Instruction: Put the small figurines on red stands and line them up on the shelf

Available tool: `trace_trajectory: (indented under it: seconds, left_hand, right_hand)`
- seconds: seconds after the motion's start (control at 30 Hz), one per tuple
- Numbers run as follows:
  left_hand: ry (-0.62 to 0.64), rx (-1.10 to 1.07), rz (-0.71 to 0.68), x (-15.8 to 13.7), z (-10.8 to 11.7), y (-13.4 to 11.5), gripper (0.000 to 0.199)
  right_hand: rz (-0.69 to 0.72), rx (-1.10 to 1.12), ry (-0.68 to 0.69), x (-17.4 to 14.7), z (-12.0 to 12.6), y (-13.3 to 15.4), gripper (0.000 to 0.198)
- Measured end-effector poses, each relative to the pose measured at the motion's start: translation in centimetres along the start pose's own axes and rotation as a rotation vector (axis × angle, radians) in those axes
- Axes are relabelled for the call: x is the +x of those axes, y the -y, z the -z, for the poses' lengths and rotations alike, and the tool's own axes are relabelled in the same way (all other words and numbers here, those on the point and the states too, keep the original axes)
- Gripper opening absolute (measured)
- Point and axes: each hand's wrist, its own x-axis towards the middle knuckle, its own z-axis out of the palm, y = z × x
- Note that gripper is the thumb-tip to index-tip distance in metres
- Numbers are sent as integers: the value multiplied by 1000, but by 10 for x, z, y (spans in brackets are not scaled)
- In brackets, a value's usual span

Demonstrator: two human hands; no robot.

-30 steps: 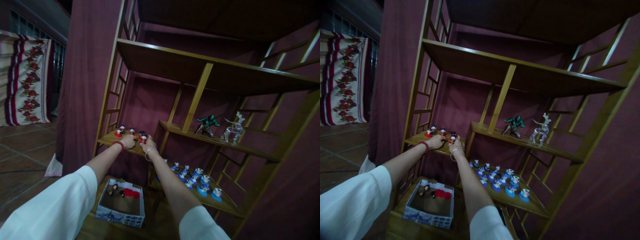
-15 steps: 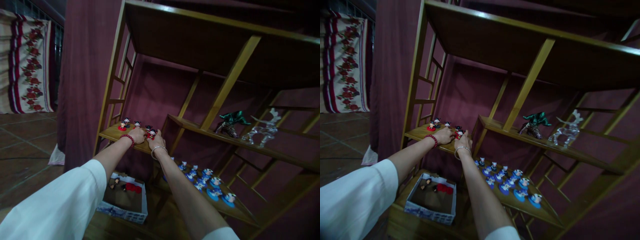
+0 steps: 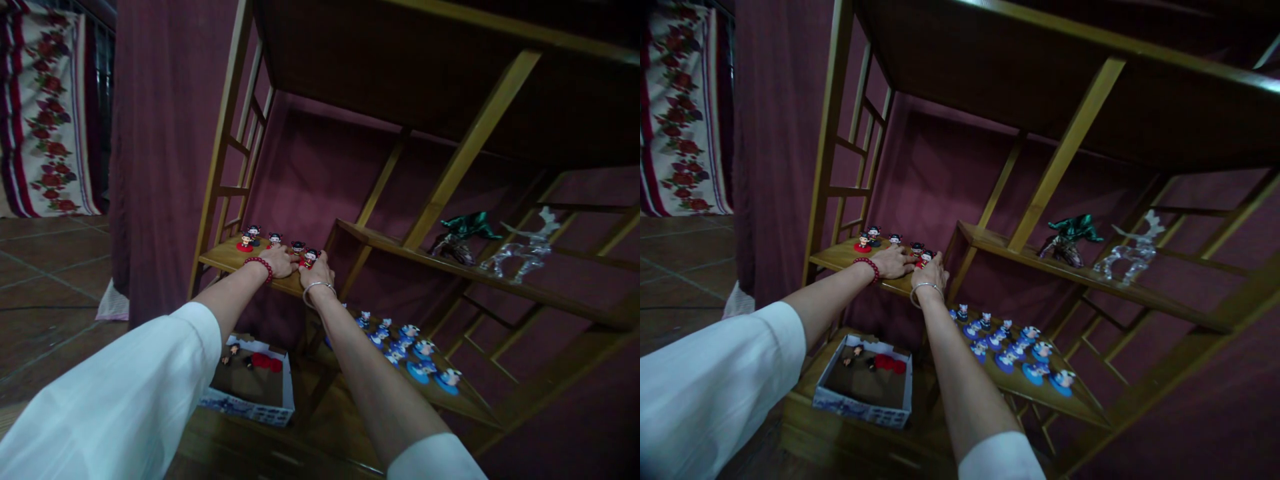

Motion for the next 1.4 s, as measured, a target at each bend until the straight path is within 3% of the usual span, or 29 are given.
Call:
trace_trajectory:
  seconds: [0.4,0.7,1.03,1.4]
  left_hand:
    - [3,30,100,-5,9,-8,41]
    - [-25,65,58,6,-4,-2,40]
    - [-58,28,136,7,-3,-2,42]
    - [-94,9,105,12,-12,3,41]
  right_hand:
    - [-107,-35,26,6,-1,3,71]
    - [-174,-52,32,17,-2,7,70]
    - [-249,78,38,32,-9,5,67]
    - [-267,71,55,52,-18,3,58]
